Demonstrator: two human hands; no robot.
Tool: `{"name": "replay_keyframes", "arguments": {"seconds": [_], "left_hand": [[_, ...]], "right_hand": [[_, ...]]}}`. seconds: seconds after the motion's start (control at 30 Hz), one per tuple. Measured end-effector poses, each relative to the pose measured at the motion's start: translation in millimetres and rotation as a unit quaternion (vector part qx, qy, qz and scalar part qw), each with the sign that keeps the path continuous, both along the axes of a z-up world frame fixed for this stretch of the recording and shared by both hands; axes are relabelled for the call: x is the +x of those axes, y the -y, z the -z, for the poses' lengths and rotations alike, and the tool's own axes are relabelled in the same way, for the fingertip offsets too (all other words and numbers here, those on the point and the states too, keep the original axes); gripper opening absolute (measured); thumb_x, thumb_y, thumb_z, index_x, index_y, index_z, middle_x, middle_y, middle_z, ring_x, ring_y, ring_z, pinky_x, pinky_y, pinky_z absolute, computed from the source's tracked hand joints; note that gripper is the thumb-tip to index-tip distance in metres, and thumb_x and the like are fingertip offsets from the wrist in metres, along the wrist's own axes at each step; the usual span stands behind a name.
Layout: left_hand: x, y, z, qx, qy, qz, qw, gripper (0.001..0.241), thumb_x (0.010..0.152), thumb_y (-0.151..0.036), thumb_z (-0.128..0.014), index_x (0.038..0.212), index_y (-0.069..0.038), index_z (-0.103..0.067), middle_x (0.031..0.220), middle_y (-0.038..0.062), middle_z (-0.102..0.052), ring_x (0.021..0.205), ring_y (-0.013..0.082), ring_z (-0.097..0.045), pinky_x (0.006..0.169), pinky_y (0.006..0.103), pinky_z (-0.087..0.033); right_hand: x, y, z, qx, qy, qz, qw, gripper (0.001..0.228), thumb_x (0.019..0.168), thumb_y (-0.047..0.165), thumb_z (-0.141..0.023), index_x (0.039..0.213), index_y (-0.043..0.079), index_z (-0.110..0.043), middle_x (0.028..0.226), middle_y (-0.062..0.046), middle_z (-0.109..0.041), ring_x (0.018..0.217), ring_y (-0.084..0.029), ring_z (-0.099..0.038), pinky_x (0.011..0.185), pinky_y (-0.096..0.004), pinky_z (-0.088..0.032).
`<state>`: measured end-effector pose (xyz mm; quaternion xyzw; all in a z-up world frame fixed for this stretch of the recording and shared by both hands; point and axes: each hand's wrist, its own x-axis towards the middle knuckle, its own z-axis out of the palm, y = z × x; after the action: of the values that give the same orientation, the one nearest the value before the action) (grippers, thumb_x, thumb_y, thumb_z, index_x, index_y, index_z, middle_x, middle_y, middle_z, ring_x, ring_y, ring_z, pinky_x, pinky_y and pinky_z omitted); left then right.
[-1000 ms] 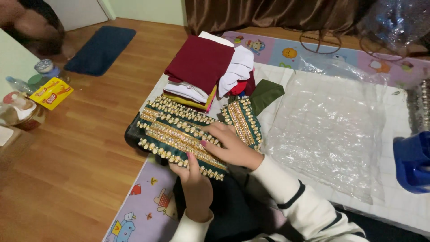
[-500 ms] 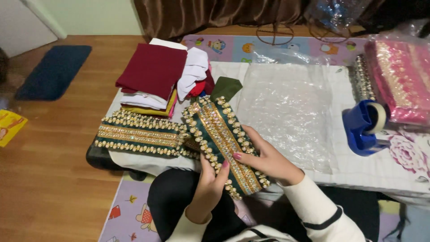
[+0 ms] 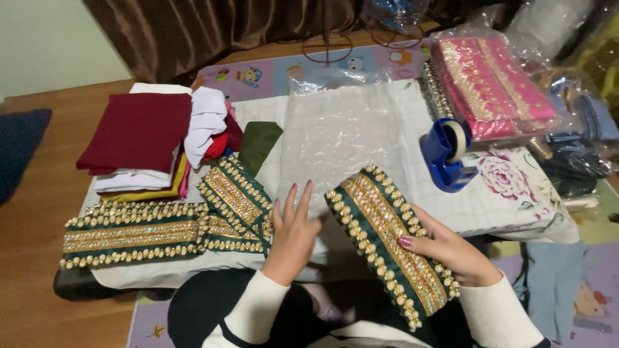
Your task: The person wraps several ornate green and gold embroidered garment accessories in bubble wrap and secures them with adhesive tape.
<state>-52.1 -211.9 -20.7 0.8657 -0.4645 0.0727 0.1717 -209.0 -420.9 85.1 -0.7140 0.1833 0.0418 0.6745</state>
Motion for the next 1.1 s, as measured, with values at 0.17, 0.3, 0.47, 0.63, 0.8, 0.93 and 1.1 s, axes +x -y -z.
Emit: {"name": "replay_keyframes", "arguments": {"seconds": [0.17, 0.3, 0.47, 0.63, 0.8, 0.93, 1.1], "left_hand": [[13.7, 13.4, -10.8, -0.058, 0.099, 0.006, 0.993, 0.075, 0.078, 0.004, -0.057, 0.150, -0.013, -0.046, 0.161, 0.014, -0.038, 0.127, 0.0307, -0.050, 0.097, 0.0390, -0.042], [12.6, 19.9, -36.5, -0.101, 0.133, 0.015, 0.986, 0.072, 0.080, 0.005, -0.058, 0.151, -0.004, -0.044, 0.156, 0.006, -0.047, 0.117, 0.0231, -0.055, 0.095, 0.0319, -0.043], [-2.2, 19.6, -55.6, -0.142, 0.123, 0.041, 0.981, 0.064, 0.076, 0.011, -0.060, 0.138, -0.006, -0.056, 0.149, 0.004, -0.051, 0.100, 0.0227, -0.054, 0.068, 0.0283, -0.049], [-27.0, 21.2, -62.6, -0.129, 0.093, 0.070, 0.985, 0.065, 0.077, 0.010, -0.059, 0.140, -0.006, -0.053, 0.147, 0.007, -0.050, 0.106, 0.0248, -0.053, 0.070, 0.0295, -0.051], [-44.4, 26.0, -60.7, -0.106, 0.104, 0.091, 0.985, 0.059, 0.074, 0.008, -0.063, 0.130, -0.007, -0.056, 0.143, 0.006, -0.051, 0.105, 0.0244, -0.052, 0.065, 0.0287, -0.053], [-53.1, 27.0, -61.4, -0.098, 0.077, 0.116, 0.985, 0.055, 0.083, 0.000, -0.059, 0.137, -0.004, -0.053, 0.145, 0.007, -0.049, 0.106, 0.0272, -0.050, 0.070, 0.0307, -0.052], [-57.7, 29.6, -60.6, -0.133, 0.065, 0.139, 0.979, 0.054, 0.084, 0.000, -0.060, 0.138, -0.003, -0.054, 0.143, 0.006, -0.051, 0.102, 0.0253, -0.050, 0.068, 0.0306, -0.050]], "right_hand": [[-12.7, 62.3, 105.8, 0.116, -0.025, -0.123, 0.985, 0.081, 0.080, 0.021, -0.071, 0.154, 0.002, -0.042, 0.152, -0.014, -0.060, 0.128, -0.022, -0.063, 0.101, -0.031, -0.050], [-10.6, 52.3, 108.5, 0.194, -0.024, -0.139, 0.971, 0.075, 0.083, 0.016, -0.070, 0.151, -0.004, -0.044, 0.149, -0.019, -0.062, 0.126, -0.024, -0.065, 0.102, -0.032, -0.050], [3.0, 41.8, 99.7, 0.270, -0.022, 0.038, 0.962, 0.066, 0.088, 0.015, -0.061, 0.150, -0.004, -0.048, 0.124, -0.023, -0.072, 0.090, -0.020, -0.070, 0.071, -0.029, -0.056], [42.5, 25.4, 98.1, 0.255, 0.037, 0.157, 0.953, 0.041, 0.096, 0.019, -0.058, 0.123, -0.011, -0.061, 0.107, -0.023, -0.070, 0.085, -0.021, -0.065, 0.068, -0.031, -0.052], [103.5, 7.2, 95.2, 0.222, 0.093, 0.206, 0.948, 0.089, 0.078, 0.040, -0.065, 0.152, -0.001, -0.037, 0.163, -0.026, -0.034, 0.150, -0.044, -0.031, 0.121, -0.056, -0.026], [167.4, 2.2, 109.0, 0.320, 0.150, 0.231, 0.906, 0.030, 0.097, 0.030, -0.055, 0.115, 0.006, -0.052, 0.104, -0.011, -0.058, 0.092, -0.022, -0.054, 0.088, -0.043, -0.045], [242.6, 2.5, 115.7, 0.417, 0.180, 0.307, 0.836, 0.037, 0.096, 0.022, -0.055, 0.124, -0.001, -0.060, 0.115, -0.017, -0.066, 0.100, -0.025, -0.062, 0.092, -0.036, -0.051]]}}
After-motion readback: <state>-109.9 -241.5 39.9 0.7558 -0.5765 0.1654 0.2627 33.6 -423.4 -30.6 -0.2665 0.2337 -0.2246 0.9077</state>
